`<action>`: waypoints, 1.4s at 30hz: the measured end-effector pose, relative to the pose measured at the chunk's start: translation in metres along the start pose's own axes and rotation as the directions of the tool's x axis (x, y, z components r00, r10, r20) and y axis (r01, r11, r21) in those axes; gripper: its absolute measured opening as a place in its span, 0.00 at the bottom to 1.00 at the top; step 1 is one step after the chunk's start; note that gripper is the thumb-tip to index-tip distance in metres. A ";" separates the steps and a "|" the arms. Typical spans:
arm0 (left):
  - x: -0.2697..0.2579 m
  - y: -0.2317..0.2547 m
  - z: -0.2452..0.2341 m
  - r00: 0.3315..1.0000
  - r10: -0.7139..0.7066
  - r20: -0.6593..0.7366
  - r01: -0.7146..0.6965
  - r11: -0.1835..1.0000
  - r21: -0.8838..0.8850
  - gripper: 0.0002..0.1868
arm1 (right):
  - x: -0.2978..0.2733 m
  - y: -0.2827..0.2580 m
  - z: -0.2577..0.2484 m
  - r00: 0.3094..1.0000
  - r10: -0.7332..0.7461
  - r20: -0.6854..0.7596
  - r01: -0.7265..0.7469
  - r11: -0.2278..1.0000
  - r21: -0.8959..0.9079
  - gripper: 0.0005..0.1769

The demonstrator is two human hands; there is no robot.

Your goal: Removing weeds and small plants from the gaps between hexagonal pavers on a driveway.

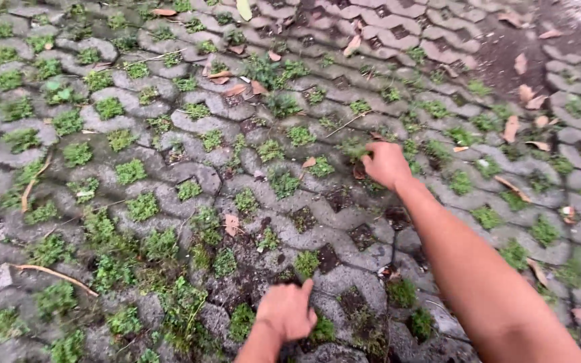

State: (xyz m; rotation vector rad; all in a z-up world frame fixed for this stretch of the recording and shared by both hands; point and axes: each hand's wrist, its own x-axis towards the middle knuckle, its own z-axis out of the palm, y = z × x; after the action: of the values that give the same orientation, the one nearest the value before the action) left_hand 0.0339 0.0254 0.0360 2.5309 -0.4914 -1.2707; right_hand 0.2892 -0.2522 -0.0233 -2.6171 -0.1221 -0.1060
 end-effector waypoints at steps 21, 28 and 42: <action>0.113 -0.156 -0.010 0.876 -0.075 -0.476 0.049 0.996 -0.068 0.11 | 0.017 -0.095 -0.052 0.527 0.121 0.841 0.621 0.621 -0.478 0.14; 0.022 -0.104 -0.029 0.900 -0.297 -0.318 0.238 0.948 -0.211 0.23 | 0.042 -0.089 0.063 0.429 -0.106 0.897 0.662 0.713 -0.232 0.16; 0.050 -0.064 0.037 0.828 -0.234 -0.510 0.043 0.933 -0.358 0.14 | 0.008 -0.089 0.133 0.713 -0.372 0.594 0.436 0.899 0.040 0.44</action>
State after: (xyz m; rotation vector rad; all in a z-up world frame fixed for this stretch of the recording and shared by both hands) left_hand 0.0435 0.0602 -0.0454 2.4993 0.0436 -0.5410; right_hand 0.2950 -0.1080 -0.0937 -2.5838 -0.9395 0.5800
